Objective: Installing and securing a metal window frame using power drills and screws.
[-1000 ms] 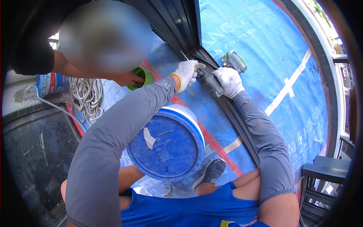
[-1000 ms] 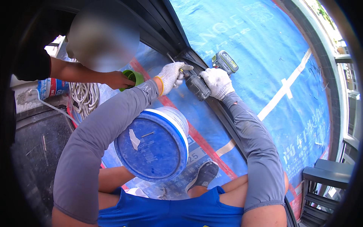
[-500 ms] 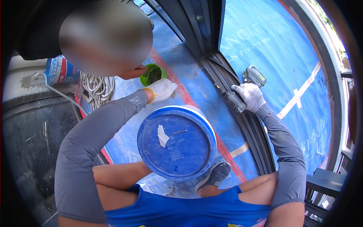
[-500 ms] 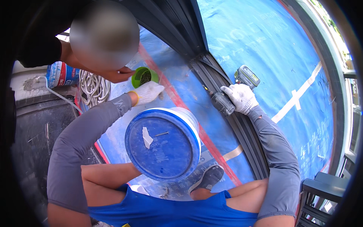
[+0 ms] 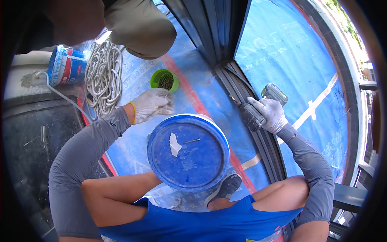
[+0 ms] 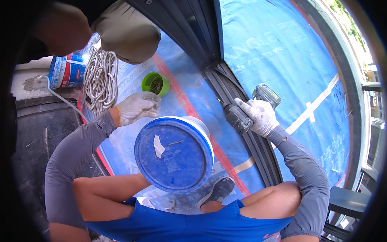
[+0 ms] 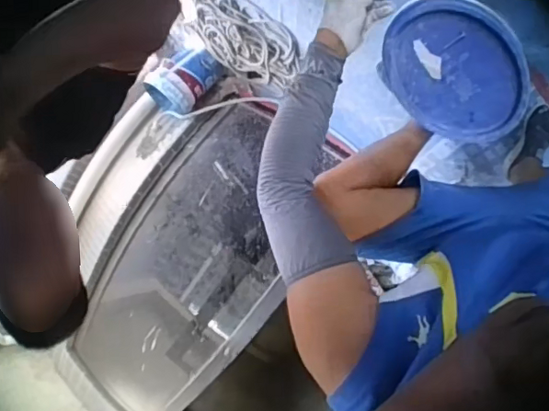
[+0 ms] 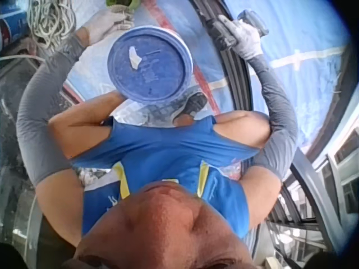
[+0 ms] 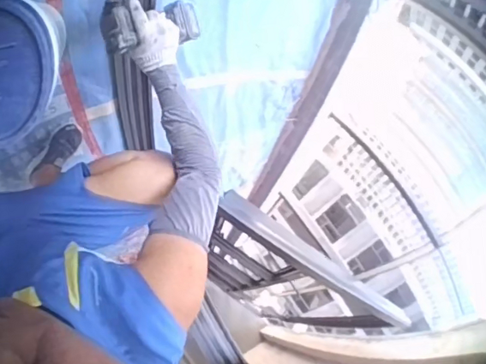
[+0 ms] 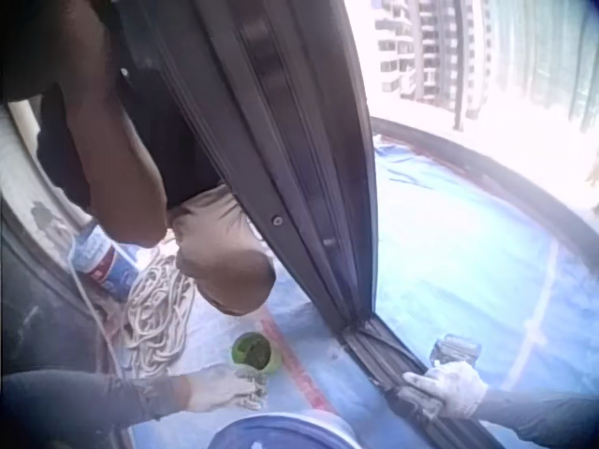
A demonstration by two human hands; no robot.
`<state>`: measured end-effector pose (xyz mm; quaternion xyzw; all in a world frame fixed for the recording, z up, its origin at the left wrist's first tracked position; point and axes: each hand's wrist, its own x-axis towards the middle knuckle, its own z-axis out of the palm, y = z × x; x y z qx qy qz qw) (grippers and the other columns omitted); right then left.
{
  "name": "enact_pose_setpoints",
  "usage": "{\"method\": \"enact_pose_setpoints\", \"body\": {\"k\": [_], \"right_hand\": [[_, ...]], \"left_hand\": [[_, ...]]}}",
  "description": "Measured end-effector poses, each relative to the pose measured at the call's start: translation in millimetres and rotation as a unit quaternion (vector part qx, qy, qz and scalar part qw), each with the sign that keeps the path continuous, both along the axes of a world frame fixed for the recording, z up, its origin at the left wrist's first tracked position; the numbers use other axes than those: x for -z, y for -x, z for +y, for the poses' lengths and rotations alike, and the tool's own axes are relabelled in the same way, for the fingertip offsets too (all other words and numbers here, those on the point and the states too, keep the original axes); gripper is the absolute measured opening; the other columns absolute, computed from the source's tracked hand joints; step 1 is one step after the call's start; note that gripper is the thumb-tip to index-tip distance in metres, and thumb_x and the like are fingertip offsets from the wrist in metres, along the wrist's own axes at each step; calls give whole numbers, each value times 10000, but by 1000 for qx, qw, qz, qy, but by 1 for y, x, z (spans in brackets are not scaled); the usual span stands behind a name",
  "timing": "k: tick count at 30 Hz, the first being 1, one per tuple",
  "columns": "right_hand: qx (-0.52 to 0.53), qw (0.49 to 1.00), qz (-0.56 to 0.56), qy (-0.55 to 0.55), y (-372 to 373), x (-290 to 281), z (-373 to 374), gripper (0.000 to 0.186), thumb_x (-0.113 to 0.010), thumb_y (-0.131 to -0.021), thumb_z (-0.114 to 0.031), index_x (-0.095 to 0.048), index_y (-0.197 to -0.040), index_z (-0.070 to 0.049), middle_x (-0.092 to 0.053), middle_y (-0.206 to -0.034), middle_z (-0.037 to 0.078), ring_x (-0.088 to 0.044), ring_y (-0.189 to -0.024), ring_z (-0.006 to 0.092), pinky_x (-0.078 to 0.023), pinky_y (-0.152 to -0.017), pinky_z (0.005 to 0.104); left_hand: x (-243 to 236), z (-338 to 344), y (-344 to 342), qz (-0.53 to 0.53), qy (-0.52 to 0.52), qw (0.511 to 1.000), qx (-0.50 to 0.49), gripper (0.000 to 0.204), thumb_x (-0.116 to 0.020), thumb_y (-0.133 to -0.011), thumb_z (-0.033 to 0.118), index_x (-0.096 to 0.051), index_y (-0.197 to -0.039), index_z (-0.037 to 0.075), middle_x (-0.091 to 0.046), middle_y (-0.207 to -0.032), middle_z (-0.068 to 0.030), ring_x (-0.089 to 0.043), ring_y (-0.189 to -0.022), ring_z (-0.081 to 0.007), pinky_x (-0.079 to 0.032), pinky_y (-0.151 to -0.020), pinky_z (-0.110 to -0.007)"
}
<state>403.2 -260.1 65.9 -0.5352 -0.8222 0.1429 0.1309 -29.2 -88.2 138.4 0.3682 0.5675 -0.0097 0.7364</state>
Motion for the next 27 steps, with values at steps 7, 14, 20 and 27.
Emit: {"method": "enact_pose_setpoints", "body": {"k": [7,14,20,27], "right_hand": [[22,991,114,-66,37,-34,9,675,-794,-863,-266,-600,-1488,-97,-673,-861,85,-721,-801,298,-576,-713,433],[61,987,143,-48,43,-30,3,704,-790,-866,-260,-580,-1520,-101,-689,-879,88,-728,-803,302,-582,-714,435],[76,988,129,-35,38,-33,-1,665,-780,-868,-262,-603,-1489,-103,-710,-903,88,-746,-838,299,-594,-730,433],[70,991,108,-24,29,-25,5,639,-779,-856,-285,-620,-1451,-111,-720,-948,98,-752,-866,300,-604,-745,442]], "left_hand": [[34,-6,-102,-258,57,941,-212,196,-562,-1138,127,-659,-1257,6,-718,-1182,-134,-739,-1159,-290,-629,-1023,-373],[35,-22,-140,-292,63,931,-210,212,-589,-1132,156,-684,-1247,6,-720,-1159,-123,-748,-1124,-274,-660,-967,-348],[35,-22,-146,-282,77,926,-240,215,-594,-1132,162,-678,-1250,4,-715,-1138,-120,-750,-1118,-264,-669,-950,-343],[38,-20,-162,-233,14,943,-238,178,-605,-1128,175,-643,-1215,25,-711,-1126,-119,-752,-1122,-257,-675,-917,-326]]}}
